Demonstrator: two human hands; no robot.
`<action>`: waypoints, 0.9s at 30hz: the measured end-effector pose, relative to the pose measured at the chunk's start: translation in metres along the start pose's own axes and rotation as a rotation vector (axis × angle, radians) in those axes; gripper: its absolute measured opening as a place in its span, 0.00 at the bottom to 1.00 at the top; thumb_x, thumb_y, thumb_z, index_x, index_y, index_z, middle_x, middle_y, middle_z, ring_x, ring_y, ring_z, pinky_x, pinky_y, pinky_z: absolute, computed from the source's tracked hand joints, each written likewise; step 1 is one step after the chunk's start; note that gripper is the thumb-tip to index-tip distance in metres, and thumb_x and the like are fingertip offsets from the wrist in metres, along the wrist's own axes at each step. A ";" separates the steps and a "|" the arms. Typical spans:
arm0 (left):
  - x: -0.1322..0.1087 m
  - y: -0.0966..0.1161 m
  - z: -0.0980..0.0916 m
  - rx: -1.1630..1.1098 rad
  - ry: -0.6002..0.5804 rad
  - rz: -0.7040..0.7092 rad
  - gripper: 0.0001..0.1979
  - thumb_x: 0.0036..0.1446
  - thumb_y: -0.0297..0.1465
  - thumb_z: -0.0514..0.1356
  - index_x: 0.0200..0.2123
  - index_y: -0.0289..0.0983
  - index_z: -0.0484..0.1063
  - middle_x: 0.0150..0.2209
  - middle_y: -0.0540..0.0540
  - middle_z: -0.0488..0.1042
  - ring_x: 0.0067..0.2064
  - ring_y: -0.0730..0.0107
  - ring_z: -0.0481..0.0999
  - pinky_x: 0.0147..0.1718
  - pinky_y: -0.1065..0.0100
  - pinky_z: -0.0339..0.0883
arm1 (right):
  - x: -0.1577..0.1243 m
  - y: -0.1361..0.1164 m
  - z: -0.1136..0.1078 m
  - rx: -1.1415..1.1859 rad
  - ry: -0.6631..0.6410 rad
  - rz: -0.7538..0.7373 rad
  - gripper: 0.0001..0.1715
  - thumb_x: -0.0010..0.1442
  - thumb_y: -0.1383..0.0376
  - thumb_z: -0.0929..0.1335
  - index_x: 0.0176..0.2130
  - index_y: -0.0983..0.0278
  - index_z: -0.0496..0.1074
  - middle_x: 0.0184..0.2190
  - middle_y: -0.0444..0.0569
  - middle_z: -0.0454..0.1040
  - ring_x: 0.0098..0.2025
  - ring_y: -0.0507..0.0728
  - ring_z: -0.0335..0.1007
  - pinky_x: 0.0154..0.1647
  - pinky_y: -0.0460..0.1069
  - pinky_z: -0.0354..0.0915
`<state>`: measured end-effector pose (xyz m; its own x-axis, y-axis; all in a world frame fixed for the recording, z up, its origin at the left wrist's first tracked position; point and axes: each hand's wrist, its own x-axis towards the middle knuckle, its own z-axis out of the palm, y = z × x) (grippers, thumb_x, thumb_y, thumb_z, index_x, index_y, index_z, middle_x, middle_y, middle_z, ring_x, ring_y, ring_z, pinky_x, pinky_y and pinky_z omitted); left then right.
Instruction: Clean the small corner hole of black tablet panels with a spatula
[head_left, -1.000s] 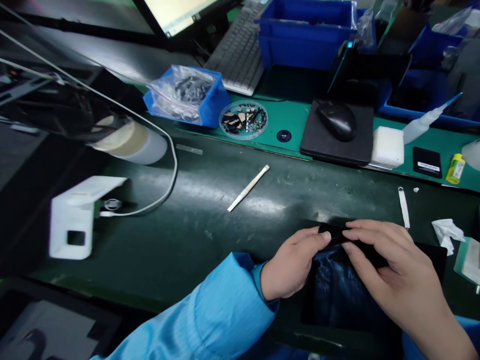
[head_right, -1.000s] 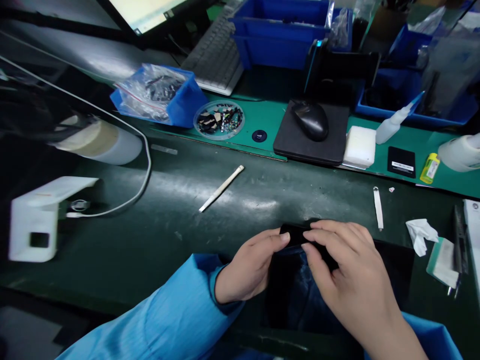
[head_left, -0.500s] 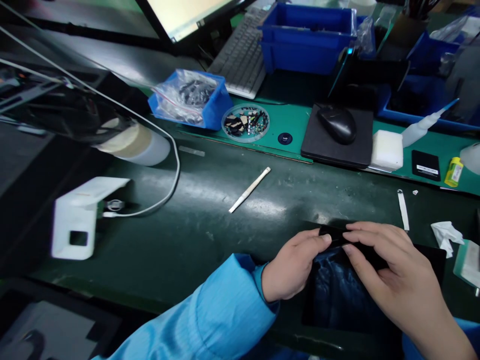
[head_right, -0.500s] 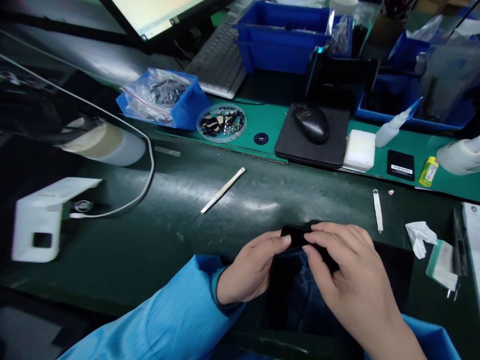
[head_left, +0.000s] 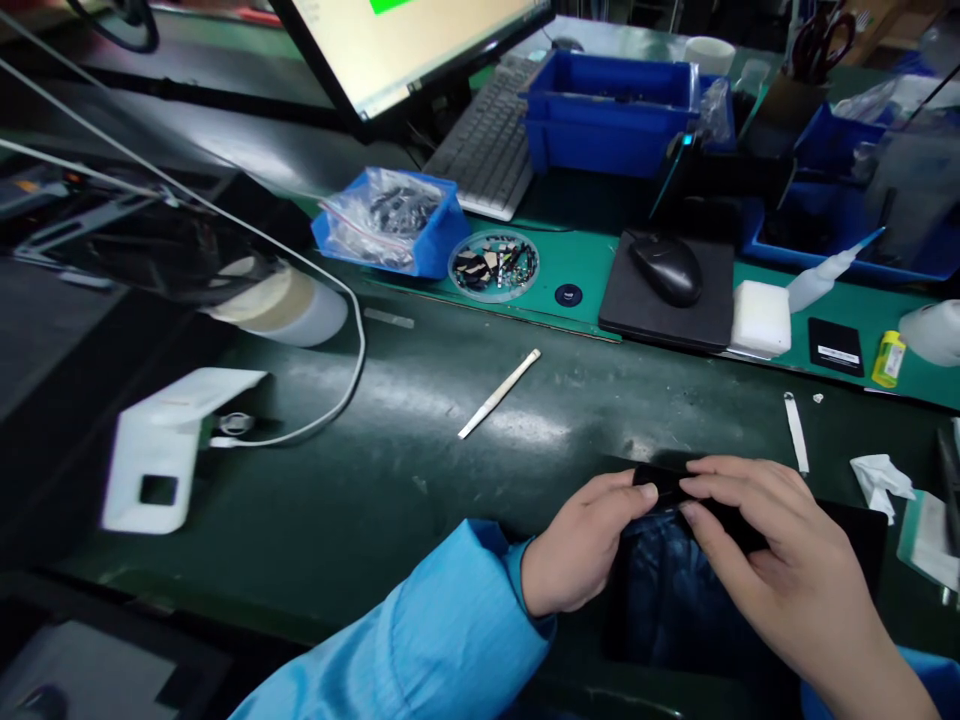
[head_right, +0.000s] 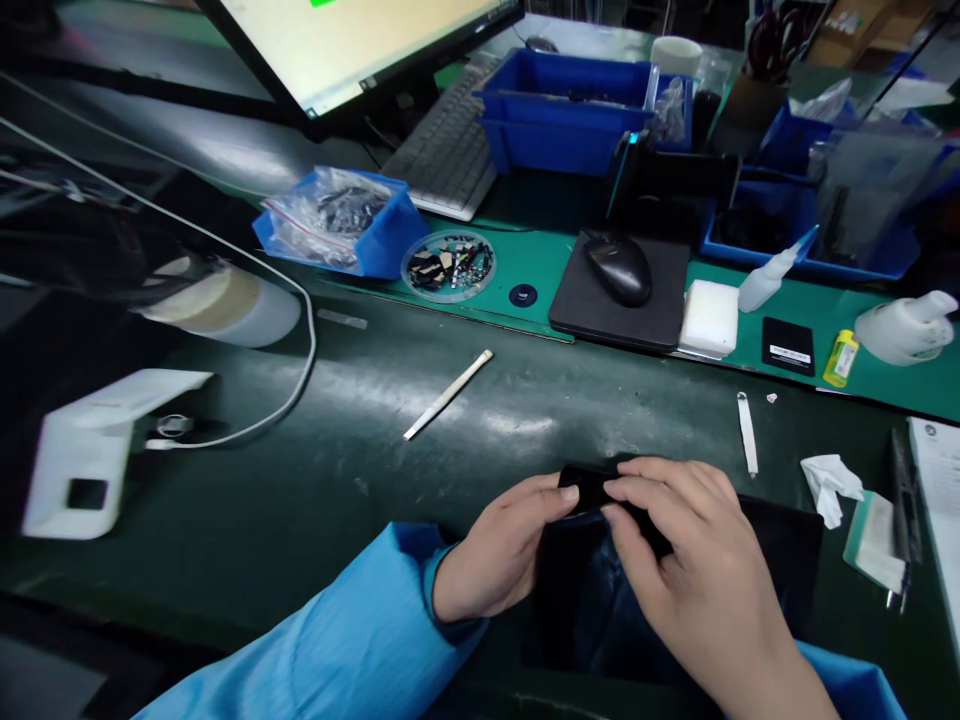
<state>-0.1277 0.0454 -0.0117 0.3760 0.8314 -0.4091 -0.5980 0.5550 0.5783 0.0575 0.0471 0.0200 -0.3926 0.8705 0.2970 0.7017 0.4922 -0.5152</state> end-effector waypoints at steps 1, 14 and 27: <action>0.000 0.000 0.000 0.002 0.005 -0.004 0.11 0.57 0.36 0.67 0.37 0.36 0.86 0.35 0.43 0.85 0.49 0.52 0.81 0.52 0.59 0.67 | 0.000 0.000 0.000 -0.001 -0.001 -0.001 0.11 0.69 0.65 0.71 0.51 0.54 0.75 0.49 0.45 0.78 0.52 0.57 0.75 0.54 0.56 0.69; -0.002 0.001 0.000 0.024 -0.018 -0.004 0.11 0.57 0.35 0.66 0.38 0.36 0.86 0.35 0.44 0.84 0.48 0.54 0.80 0.50 0.60 0.66 | 0.000 0.000 -0.001 -0.004 0.002 -0.016 0.11 0.69 0.66 0.71 0.50 0.54 0.74 0.49 0.45 0.78 0.51 0.57 0.75 0.53 0.56 0.69; -0.004 -0.003 -0.004 0.041 0.188 -0.061 0.14 0.47 0.40 0.76 0.37 0.40 0.87 0.39 0.47 0.86 0.52 0.52 0.80 0.55 0.62 0.70 | 0.006 -0.010 -0.002 0.110 0.022 0.018 0.11 0.67 0.68 0.71 0.50 0.58 0.74 0.47 0.47 0.80 0.48 0.57 0.77 0.53 0.57 0.70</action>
<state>-0.1303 0.0399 -0.0146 0.2697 0.7783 -0.5670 -0.5469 0.6084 0.5751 0.0488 0.0477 0.0286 -0.3664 0.8795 0.3037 0.6384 0.4751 -0.6056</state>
